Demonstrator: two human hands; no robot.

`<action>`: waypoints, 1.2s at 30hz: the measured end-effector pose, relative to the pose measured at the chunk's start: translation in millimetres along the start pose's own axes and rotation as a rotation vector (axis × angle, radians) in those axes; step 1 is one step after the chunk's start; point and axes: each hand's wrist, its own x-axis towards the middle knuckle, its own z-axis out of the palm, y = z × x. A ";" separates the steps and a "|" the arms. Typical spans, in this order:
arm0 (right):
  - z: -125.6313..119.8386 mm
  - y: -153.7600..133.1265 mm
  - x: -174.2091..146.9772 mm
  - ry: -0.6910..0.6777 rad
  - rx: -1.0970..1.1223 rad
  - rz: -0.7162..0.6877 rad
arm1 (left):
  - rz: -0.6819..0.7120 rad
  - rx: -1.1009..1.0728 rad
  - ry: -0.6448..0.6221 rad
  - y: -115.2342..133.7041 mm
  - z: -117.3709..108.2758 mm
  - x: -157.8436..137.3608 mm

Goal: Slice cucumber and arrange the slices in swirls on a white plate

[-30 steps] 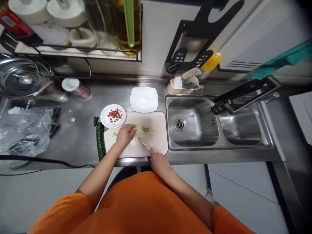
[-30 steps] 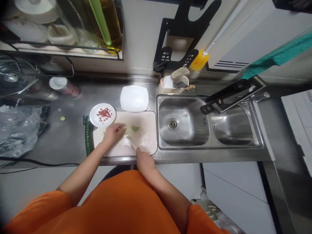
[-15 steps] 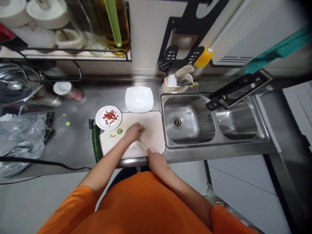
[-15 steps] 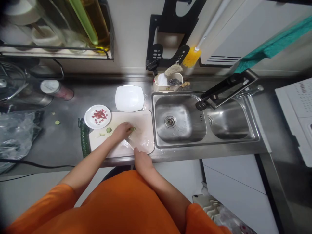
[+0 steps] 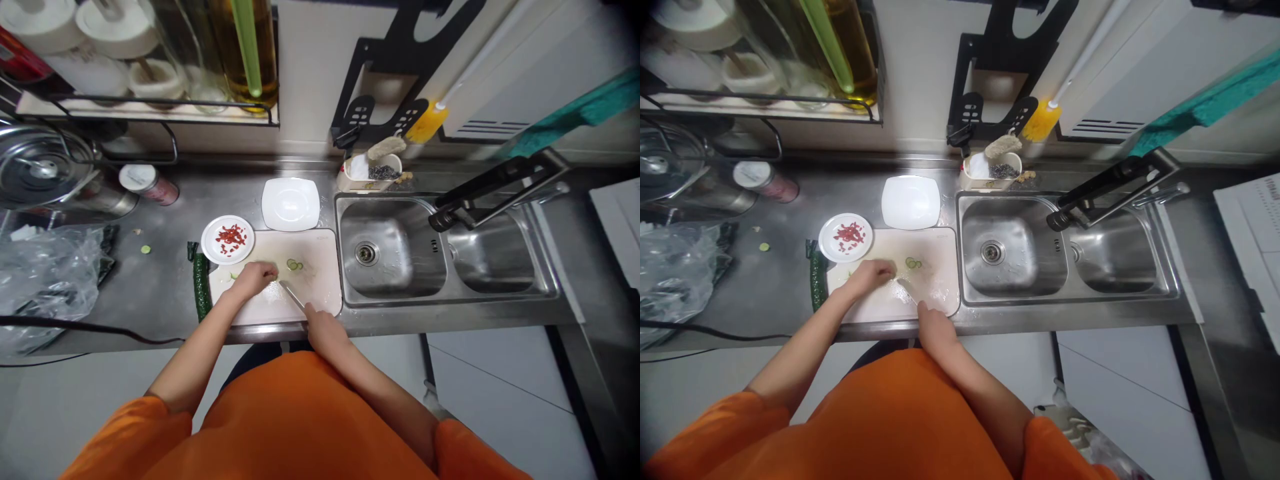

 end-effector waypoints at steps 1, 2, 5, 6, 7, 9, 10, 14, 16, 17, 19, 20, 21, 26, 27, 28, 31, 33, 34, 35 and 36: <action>0.0 -0.5 0.8 0.005 -0.002 0.004 | 0.032 0.013 -0.007 -1.7 0.3 -1.0; 0.0 -1.0 1.6 0.010 -0.003 0.009 | 0.058 0.026 0.005 -3.0 1.8 -1.7; -0.7 -2.1 3.9 0.015 -0.006 0.017 | 0.061 0.072 0.137 -6.4 11.8 -6.4; -1.3 -2.2 4.5 0.013 -0.007 0.017 | 0.039 0.089 0.196 -7.5 16.3 -9.8; -2.0 -2.3 4.9 0.010 -0.009 0.018 | 0.008 0.105 0.252 -8.6 21.2 -14.0; -3.5 -2.5 5.5 0.006 -0.011 0.016 | -0.072 0.135 0.341 -10.3 31.1 -23.9; -4.1 -2.6 5.7 0.005 -0.013 0.015 | -0.115 0.147 0.372 -10.9 35.8 -28.7; -4.7 -4.2 6.6 0.014 -0.023 0.016 | -0.216 0.171 0.431 -11.4 50.1 -37.5; -4.4 -5.9 7.4 0.016 -0.028 0.021 | -0.217 0.159 0.448 -11.6 54.2 -35.1; -4.3 -6.9 7.8 0.019 -0.030 0.023 | -0.211 0.149 0.456 -12.0 55.6 -33.1; -4.4 -9.5 8.4 0.031 -0.038 0.023 | -0.195 0.123 0.464 -13.0 57.1 -29.1; -4.7 -11.0 8.6 0.038 -0.042 0.018 | -0.189 0.108 0.466 -13.6 57.4 -27.7; -5.1 -12.6 8.7 0.041 -0.046 0.012 | -0.185 0.095 0.465 -14.2 57.5 -26.7; -6.9 -21.3 10.0 0.054 -0.042 -0.011 | -0.182 0.052 0.452 -15.9 57.7 -26.2; -6.8 -22.7 10.6 0.057 -0.042 -0.011 | -0.188 0.045 0.453 -15.9 57.8 -26.3; -6.5 -23.9 11.4 0.057 -0.042 -0.009 | -0.194 0.039 0.454 -15.9 57.9 -26.3; -4.7 -25.5 13.9 0.058 -0.046 -0.002 | -0.210 0.028 0.455 -15.5 57.7 -25.8; -3.4 -25.4 15.3 0.063 -0.046 0.003 | -0.217 0.026 0.451 -15.2 57.3 -25.6; -3.0 -25.1 15.8 0.060 -0.046 0.007 | -0.222 0.026 0.451 -15.0 57.1 -25.6; -2.8 -24.9 16.2 0.055 -0.045 0.008 | -0.224 0.026 0.451 -14.9 56.8 -25.7; -2.8 -24.8 16.4 0.050 -0.044 0.008 | -0.227 0.028 0.453 -14.7 56.6 -25.7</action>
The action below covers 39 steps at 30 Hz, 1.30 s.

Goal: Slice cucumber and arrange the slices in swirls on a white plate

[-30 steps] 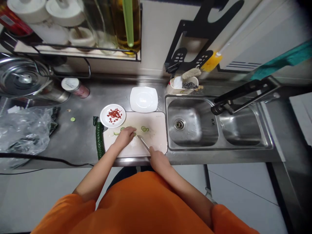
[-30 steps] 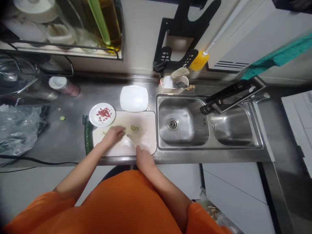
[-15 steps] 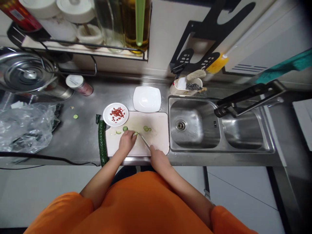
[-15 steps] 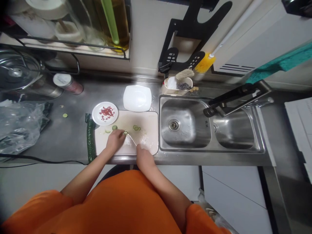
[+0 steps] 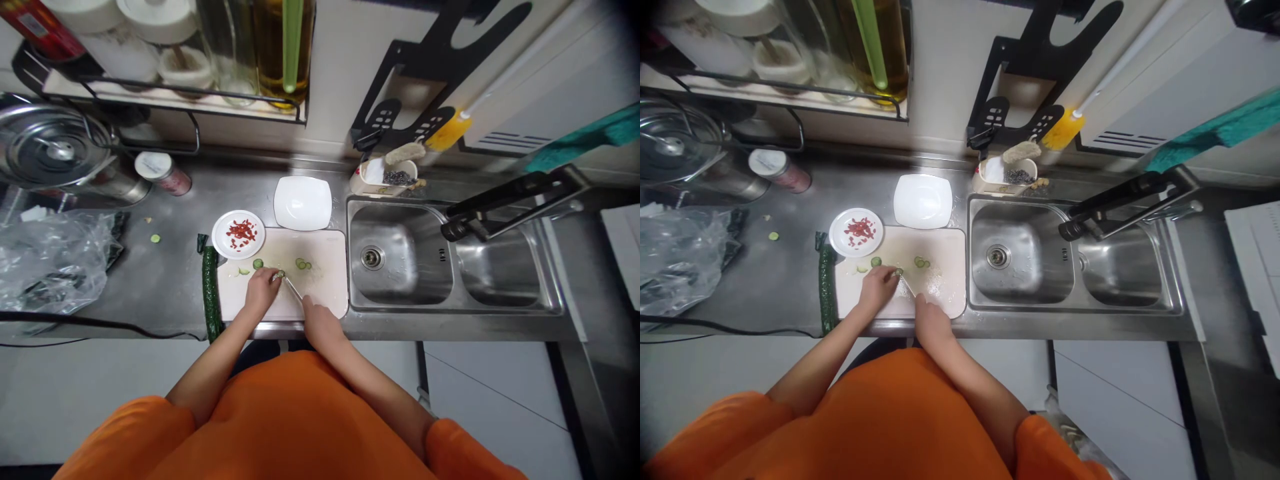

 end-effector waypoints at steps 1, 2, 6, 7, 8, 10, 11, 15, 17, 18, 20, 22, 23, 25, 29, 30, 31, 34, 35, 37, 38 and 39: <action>-0.2 0.0 0.0 -0.002 -0.001 0.000 | -0.002 0.002 0.004 0.1 -0.2 -0.1; -0.6 -0.1 0.0 -0.002 -0.002 -0.001 | -0.002 0.003 0.007 0.2 -0.3 -0.2; -2.8 -1.3 -1.0 -0.006 -0.005 0.003 | -0.001 0.004 0.012 0.2 0.0 -0.9; -3.3 -1.6 -1.3 -0.006 -0.006 0.003 | 0.000 0.003 0.011 0.2 0.2 -1.1; -3.5 -1.8 -1.6 -0.006 -0.008 0.002 | -0.001 0.003 0.012 0.1 0.4 -1.2; -3.8 -2.1 -2.2 0.003 -0.016 -0.003 | -0.005 0.005 0.013 0.1 0.8 -1.2; -3.7 -2.1 -2.4 0.009 -0.019 -0.005 | -0.007 0.006 0.013 0.1 0.8 -1.1; -3.1 -2.2 -2.7 0.018 -0.016 -0.007 | -0.009 0.000 0.006 0.1 0.5 -0.1; -2.6 -2.2 -2.4 0.012 -0.013 -0.002 | -0.006 -0.004 0.007 0.0 0.4 0.2; -2.4 -2.3 -2.1 0.010 -0.011 0.001 | -0.006 -0.005 0.009 -0.1 0.5 0.3; -1.9 -2.9 -1.1 0.008 -0.002 0.004 | -0.004 -0.003 0.014 -0.4 0.9 0.2; -1.3 -4.2 0.3 0.003 0.007 0.002 | -0.003 -0.001 0.016 -0.5 1.3 0.1; -0.9 -5.0 1.1 -0.003 0.010 0.002 | -0.003 0.000 0.016 -0.4 1.4 0.2; -0.4 -6.7 2.6 -0.011 0.020 0.001 | -0.007 0.001 0.012 0.1 1.2 0.7; -0.6 -6.7 2.3 -0.005 0.030 -0.011 | -0.023 0.003 0.004 2.9 -0.7 2.9; -0.7 -5.4 1.1 -0.004 0.025 -0.014 | -0.025 0.003 0.004 4.0 -1.3 3.5; -0.8 -3.5 -0.7 -0.008 0.019 -0.014 | -0.026 0.004 0.008 5.4 -1.9 4.1; -0.4 5.3 -8.2 -0.047 0.010 0.002 | -0.029 0.005 0.026 10.6 -4.1 4.8; -0.1 8.7 -10.9 -0.066 0.013 0.009 | -0.034 0.002 0.025 12.4 -5.4 4.4; 0.4 14.9 -16.0 -0.096 0.027 0.023 | -0.056 -0.031 -0.002 15.2 -9.8 3.0; 0.4 17.2 -18.1 -0.105 0.038 0.026 | -0.079 -0.060 -0.018 15.7 -13.1 2.2; 0.2 18.9 -19.7 -0.108 0.048 0.027 | -0.113 -0.094 -0.025 15.3 -17.1 1.6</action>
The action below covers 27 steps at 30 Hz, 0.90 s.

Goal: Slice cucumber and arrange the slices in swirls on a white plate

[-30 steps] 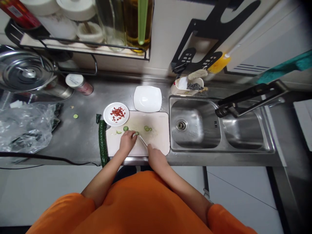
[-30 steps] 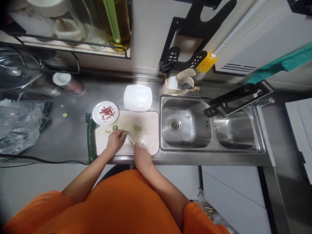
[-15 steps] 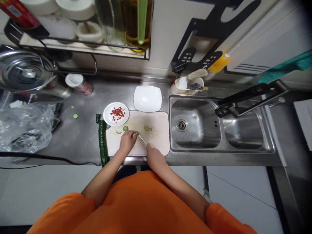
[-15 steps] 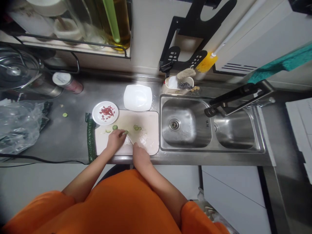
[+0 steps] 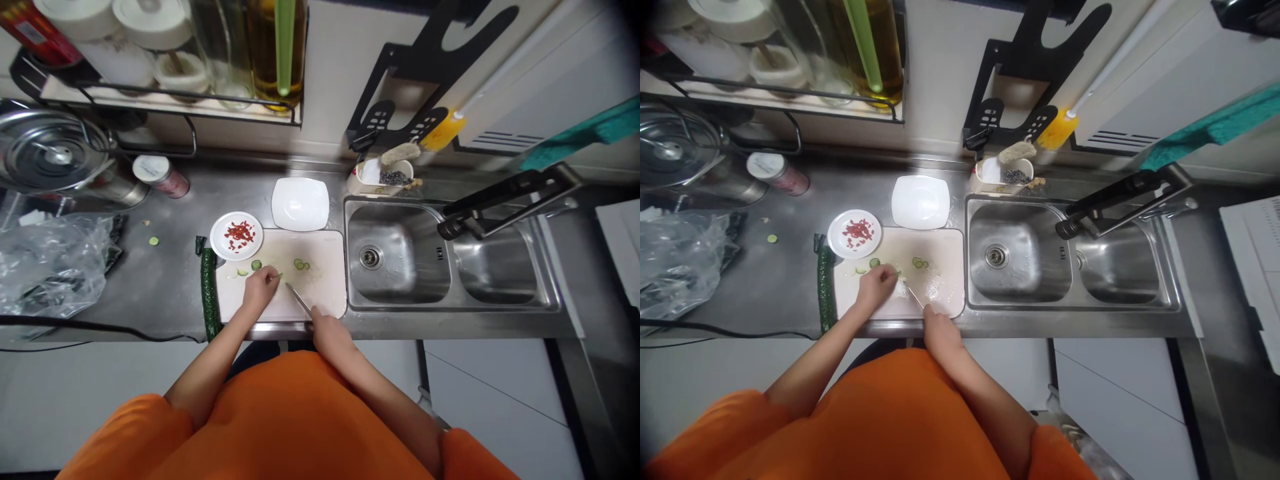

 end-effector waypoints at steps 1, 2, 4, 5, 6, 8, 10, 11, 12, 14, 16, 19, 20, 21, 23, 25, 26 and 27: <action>-0.2 1.0 -1.2 -0.002 0.009 0.001 | -0.046 -0.038 0.007 -0.8 -4.8 -0.2; -0.6 1.4 -1.9 -0.004 0.016 0.002 | -0.101 -0.076 0.033 -2.4 -10.1 0.2; -1.1 0.9 -2.2 -0.002 0.018 0.005 | -0.213 -0.134 0.116 -7.1 -21.0 3.0; -1.2 0.5 -1.9 0.000 0.013 0.006 | -0.257 -0.149 0.152 -9.7 -26.0 5.3; -1.1 0.1 -1.3 0.003 0.005 0.006 | -0.287 -0.152 0.171 -12.3 -30.1 7.8; -0.4 -0.2 0.0 0.010 -0.011 0.005 | -0.306 -0.131 0.181 -16.8 -35.1 12.8; 0.4 0.2 1.1 0.017 -0.023 0.003 | -0.272 -0.086 0.178 -20.5 -35.7 16.3; 0.7 0.6 1.3 0.023 -0.030 0.001 | -0.236 -0.052 0.178 -22.1 -34.7 17.3; 0.9 1.0 1.4 0.031 -0.038 -0.002 | -0.194 -0.010 0.181 -23.4 -33.4 17.6; 1.0 1.8 0.8 0.043 -0.050 -0.009 | -0.112 0.081 0.193 -25.0 -30.5 17.2; 0.9 2.4 -0.5 0.041 -0.049 -0.011 | -0.038 0.142 0.205 -23.4 -28.0 16.4; 1.0 3.0 -2.4 0.038 -0.038 -0.008 | 0.113 0.134 0.143 -12.4 -22.1 18.7; 1.0 3.1 -2.9 0.039 -0.036 -0.008 | 0.179 0.117 0.091 -6.6 -18.6 21.1; 1.1 3.3 -3.3 0.044 -0.036 -0.010 | 0.246 0.103 0.025 -0.2 -14.2 24.3; 0.9 3.7 -3.6 0.052 -0.038 -0.017 | 0.352 0.109 -0.113 12.9 -3.3 32.6; 0.5 4.1 -3.7 0.054 -0.038 -0.024 | 0.385 0.160 -0.215 23.5 8.3 41.4; 0.3 4.4 -3.7 0.052 -0.038 -0.026 | 0.386 0.189 -0.249 27.2 13.6 45.2; 0.2 4.8 -3.7 0.049 -0.037 -0.028 | 0.383 0.214 -0.273 29.8 18.2 48.3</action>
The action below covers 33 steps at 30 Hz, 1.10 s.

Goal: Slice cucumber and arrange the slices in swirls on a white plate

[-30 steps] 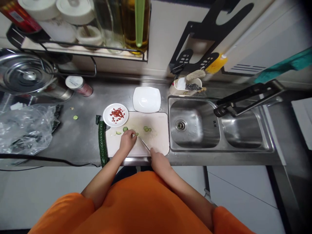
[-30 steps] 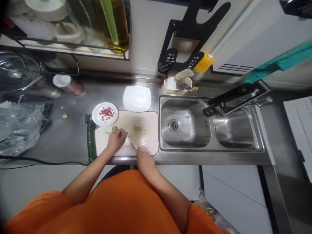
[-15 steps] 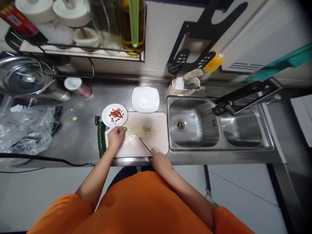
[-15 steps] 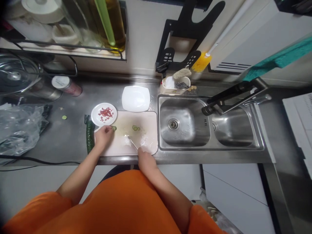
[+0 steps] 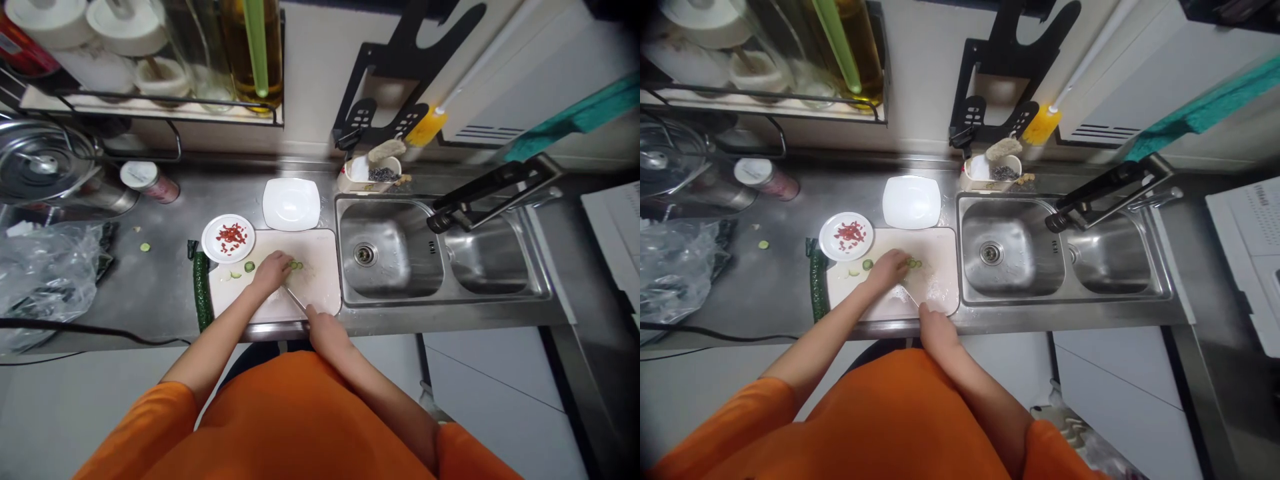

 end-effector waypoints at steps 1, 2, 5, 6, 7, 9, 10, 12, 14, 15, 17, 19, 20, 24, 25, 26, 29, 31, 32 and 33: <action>0.1 0.4 0.0 -0.003 0.001 -0.001 | -0.001 0.015 -0.021 1.0 2.7 3.6; 0.4 0.7 -0.1 -0.004 0.004 -0.001 | 0.001 0.025 -0.034 1.4 5.2 5.9; 2.5 1.9 0.0 -0.005 0.020 0.000 | 0.006 0.030 -0.036 0.6 10.3 6.9; 3.4 2.3 0.1 -0.003 0.026 0.001 | 0.004 0.027 -0.029 0.2 11.2 6.3; 4.3 2.6 0.3 0.002 0.029 0.001 | 0.001 0.024 -0.021 0.1 11.7 5.6; 5.7 3.3 0.9 0.012 0.029 -0.004 | 0.000 0.016 -0.010 0.3 11.5 4.8; 6.2 3.6 1.2 0.016 0.026 -0.005 | 0.006 0.014 -0.010 0.6 11.0 5.0; 6.6 4.0 1.9 0.020 0.021 -0.009 | 0.030 0.011 -0.018 1.1 9.4 6.3; 6.5 4.3 2.5 0.019 0.014 -0.010 | 0.053 0.011 -0.035 0.9 7.6 8.7; 6.3 4.4 2.6 0.019 0.011 -0.011 | 0.059 0.011 -0.044 0.5 6.7 10.0; 5.7 4.5 2.7 0.017 0.008 -0.010 | 0.060 0.006 -0.051 -0.5 5.1 12.3; 5.1 4.5 2.5 0.011 0.009 -0.011 | 0.058 -0.013 -0.048 -1.1 3.6 13.6; 4.8 4.6 2.4 0.007 0.011 -0.012 | 0.058 -0.029 -0.044 -0.9 2.7 13.7; 4.4 5.1 2.4 -0.001 0.015 -0.008 | 0.024 -0.127 -0.054 3.6 -2.1 10.5; 4.5 5.4 2.5 0.000 0.016 -0.011 | -0.012 -0.161 -0.057 4.8 -3.6 8.9; 4.7 5.7 2.5 0.001 0.016 -0.015 | -0.061 -0.196 -0.051 5.5 -5.1 7.1; 5.0 6.4 1.8 0.011 0.018 -0.020 | -0.234 -0.280 0.021 3.0 -10.2 -0.9; 4.6 6.4 1.0 0.014 0.019 -0.017 | -0.312 -0.297 0.060 -2.6 -14.0 -9.1; 4.4 6.3 0.8 0.014 0.020 -0.016 | -0.332 -0.298 0.064 -6.0 -15.8 -14.0; 4.1 6.1 0.9 0.012 0.021 -0.015 | -0.340 -0.294 0.059 -9.4 -17.3 -19.3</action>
